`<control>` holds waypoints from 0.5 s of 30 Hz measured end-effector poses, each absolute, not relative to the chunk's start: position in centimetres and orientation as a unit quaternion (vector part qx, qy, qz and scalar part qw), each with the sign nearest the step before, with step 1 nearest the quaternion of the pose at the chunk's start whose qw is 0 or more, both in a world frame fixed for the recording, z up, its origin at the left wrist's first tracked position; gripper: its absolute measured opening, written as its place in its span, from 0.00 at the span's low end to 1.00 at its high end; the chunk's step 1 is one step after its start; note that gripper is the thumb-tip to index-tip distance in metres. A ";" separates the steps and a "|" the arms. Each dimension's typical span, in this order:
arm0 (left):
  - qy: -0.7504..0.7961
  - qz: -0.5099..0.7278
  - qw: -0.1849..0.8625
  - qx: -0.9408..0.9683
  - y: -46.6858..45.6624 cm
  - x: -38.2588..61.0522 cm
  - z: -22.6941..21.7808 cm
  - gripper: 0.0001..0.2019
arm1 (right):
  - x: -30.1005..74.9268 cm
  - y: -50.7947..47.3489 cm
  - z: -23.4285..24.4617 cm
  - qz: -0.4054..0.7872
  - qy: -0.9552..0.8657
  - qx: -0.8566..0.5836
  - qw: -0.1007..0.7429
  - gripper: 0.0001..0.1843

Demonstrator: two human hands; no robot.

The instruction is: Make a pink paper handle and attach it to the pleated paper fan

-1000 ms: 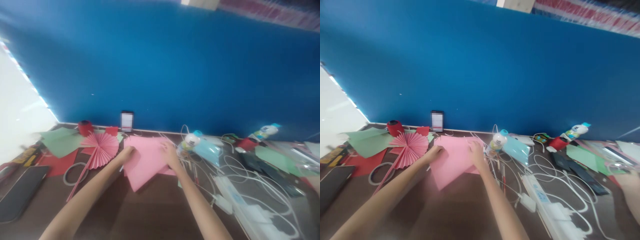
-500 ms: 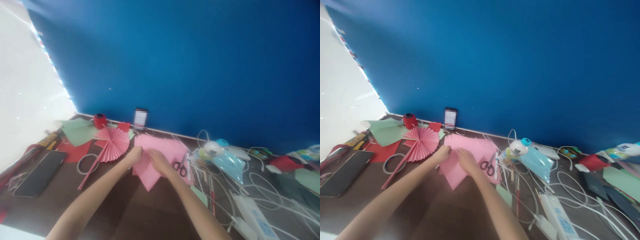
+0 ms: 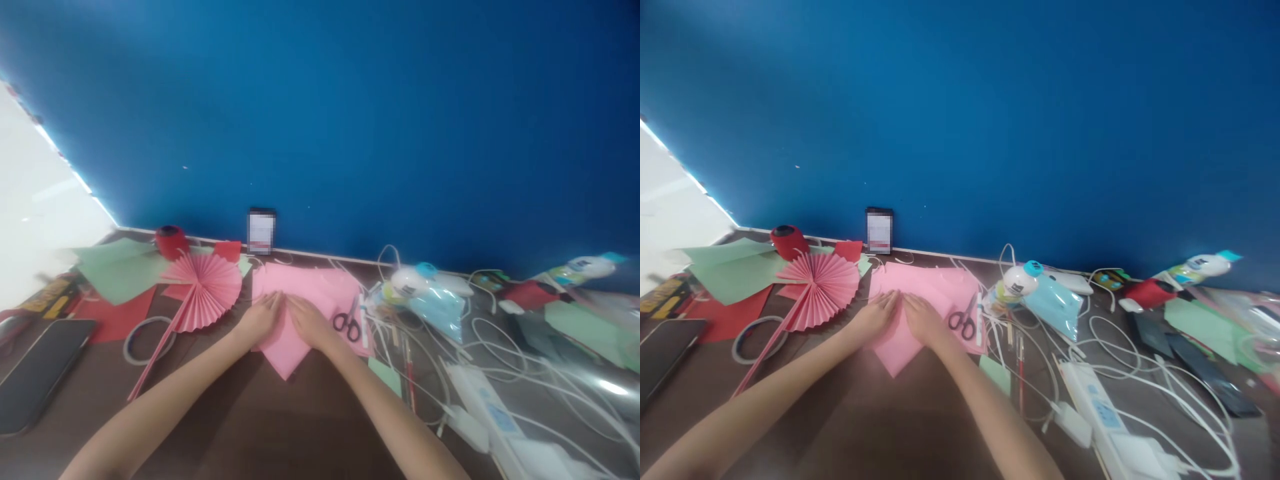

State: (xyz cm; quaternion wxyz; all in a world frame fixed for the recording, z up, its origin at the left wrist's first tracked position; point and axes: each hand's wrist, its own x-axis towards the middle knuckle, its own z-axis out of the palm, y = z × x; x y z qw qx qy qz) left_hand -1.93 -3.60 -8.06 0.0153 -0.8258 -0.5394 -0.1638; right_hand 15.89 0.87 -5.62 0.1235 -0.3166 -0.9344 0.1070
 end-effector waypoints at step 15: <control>-0.598 -0.172 -0.040 -0.782 -4.4 -0.7 -4.9 0.27 | 23.5 -5.7 -3.0 0.067 -0.925 -0.367 0.069 0.23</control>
